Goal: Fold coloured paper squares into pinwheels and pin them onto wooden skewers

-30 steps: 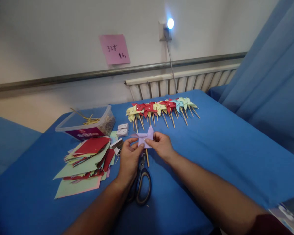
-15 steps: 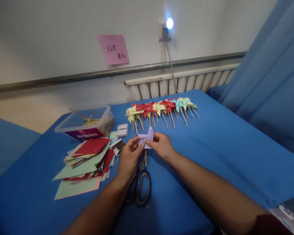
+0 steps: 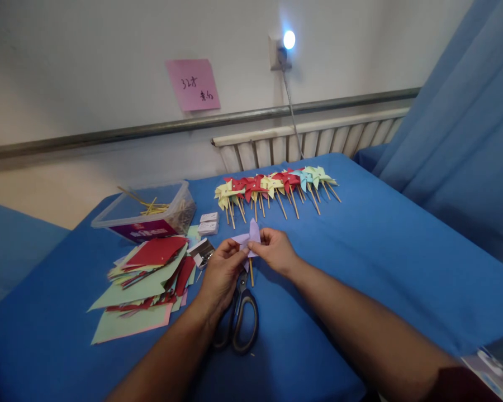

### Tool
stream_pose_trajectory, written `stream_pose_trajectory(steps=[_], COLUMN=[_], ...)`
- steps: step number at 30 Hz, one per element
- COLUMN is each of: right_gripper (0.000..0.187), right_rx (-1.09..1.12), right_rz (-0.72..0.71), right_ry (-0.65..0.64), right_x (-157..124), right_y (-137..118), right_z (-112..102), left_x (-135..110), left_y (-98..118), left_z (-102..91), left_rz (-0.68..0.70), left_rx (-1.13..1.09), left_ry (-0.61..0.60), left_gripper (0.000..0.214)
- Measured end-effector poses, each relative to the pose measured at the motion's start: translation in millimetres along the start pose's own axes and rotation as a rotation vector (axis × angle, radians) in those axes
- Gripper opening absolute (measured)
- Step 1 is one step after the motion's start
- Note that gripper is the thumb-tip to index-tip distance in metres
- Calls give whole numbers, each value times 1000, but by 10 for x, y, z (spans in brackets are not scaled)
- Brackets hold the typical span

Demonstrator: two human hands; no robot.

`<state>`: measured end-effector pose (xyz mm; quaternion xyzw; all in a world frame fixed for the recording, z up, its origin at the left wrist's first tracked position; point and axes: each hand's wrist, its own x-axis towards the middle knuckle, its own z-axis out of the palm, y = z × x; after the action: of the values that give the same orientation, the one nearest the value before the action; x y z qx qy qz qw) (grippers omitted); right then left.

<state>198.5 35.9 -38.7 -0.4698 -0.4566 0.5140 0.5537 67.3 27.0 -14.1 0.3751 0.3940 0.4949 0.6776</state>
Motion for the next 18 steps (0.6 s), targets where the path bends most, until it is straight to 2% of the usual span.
stream_pose_trajectory(steps=[7,14,18], right_gripper=[22,22,24], right_rx=[28,43,182], right_rz=[32,21,88], right_ry=[-6,17,22], right_x=[-12,-22,-25], right_y=[-41,-31,-52], right_z=[-8,34,14], left_x=[-33,-12,-37], left_y=[27,14,40], left_z=[13,-8,9], left_rz=[-65,-117,-102], left_rx=[-40,-109,-138], left_ry=[-27,16,46], left_gripper=[27,30,36])
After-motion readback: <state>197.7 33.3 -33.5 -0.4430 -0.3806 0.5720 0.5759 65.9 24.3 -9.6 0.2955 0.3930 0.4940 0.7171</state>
